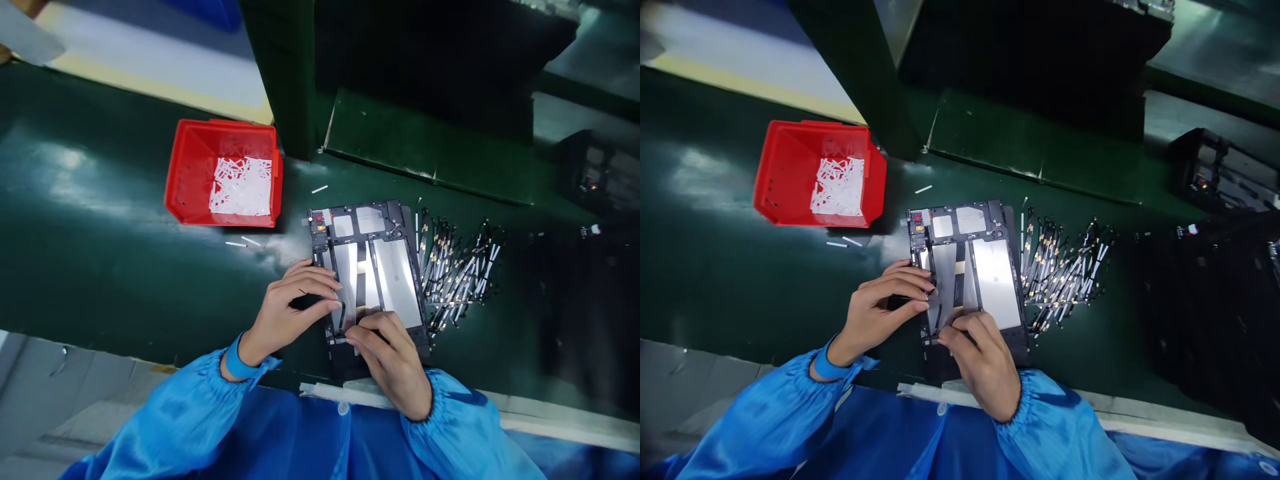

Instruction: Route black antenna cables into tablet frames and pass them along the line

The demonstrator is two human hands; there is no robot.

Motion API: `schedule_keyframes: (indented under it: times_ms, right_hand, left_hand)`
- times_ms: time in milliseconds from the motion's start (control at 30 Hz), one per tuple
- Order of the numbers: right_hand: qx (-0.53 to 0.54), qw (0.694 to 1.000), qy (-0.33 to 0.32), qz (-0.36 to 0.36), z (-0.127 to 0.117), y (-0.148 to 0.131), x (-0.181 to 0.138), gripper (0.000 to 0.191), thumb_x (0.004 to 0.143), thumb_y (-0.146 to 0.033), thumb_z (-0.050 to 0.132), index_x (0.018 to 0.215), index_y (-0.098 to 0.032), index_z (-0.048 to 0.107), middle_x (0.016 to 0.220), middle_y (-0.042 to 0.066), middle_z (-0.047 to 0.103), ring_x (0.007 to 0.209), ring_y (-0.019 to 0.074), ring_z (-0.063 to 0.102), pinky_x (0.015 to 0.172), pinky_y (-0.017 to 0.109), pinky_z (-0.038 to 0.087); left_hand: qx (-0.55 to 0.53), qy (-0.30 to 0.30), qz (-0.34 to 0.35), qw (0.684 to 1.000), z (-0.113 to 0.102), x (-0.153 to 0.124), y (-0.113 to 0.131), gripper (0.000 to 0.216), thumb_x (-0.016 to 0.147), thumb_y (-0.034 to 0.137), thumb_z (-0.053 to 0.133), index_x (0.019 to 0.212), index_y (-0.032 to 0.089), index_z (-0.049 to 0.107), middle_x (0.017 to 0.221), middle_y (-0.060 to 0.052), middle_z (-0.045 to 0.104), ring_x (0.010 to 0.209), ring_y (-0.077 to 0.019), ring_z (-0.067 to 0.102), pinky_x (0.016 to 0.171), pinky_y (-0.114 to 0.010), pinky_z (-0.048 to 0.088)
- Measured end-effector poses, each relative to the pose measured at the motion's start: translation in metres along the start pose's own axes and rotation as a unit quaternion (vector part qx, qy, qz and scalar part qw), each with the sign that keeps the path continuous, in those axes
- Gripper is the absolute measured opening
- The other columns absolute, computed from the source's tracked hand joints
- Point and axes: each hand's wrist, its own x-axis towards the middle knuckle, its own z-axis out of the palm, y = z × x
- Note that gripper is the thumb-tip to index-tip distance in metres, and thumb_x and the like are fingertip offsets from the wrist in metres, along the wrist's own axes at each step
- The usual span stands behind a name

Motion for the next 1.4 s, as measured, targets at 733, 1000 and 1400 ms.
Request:
schedule_keyframes:
  times_ms: [733,1000,1400]
  right_hand:
    - [-0.017,0.999,-0.033,-0.009,0.000,-0.001,0.005,0.012,0.091,-0.011,0.059,0.099,-0.017,0.064,0.089,0.005,0.065,0.085,0.0169,0.057,0.079,0.032,0.052]
    - [-0.010,0.999,-0.037,0.021,0.002,-0.005,0.004,0.012,0.091,-0.010,0.058,0.099,-0.018,0.064,0.090,0.005,0.065,0.088,0.0171,0.058,0.080,0.031,0.052]
    - [-0.004,0.999,-0.041,0.032,-0.001,-0.008,0.006,0.015,0.093,-0.010,0.055,0.099,-0.019,0.065,0.088,0.005,0.066,0.086,0.0173,0.060,0.077,0.032,0.054]
  left_hand:
    - [0.098,-0.070,0.094,0.988,-0.007,0.032,0.002,0.007,0.081,0.024,0.074,0.086,0.028,0.072,0.093,0.003,0.077,0.106,-0.0195,0.066,0.111,-0.044,0.034]
    - [0.125,-0.110,0.060,0.984,-0.003,0.048,-0.011,0.002,0.083,0.026,0.073,0.084,0.027,0.071,0.094,0.005,0.077,0.107,-0.0175,0.065,0.110,-0.040,0.029]
    - [0.115,-0.123,0.031,0.985,-0.005,0.048,-0.012,0.002,0.084,0.027,0.071,0.085,0.029,0.071,0.095,0.008,0.076,0.108,-0.0156,0.064,0.110,-0.036,0.028]
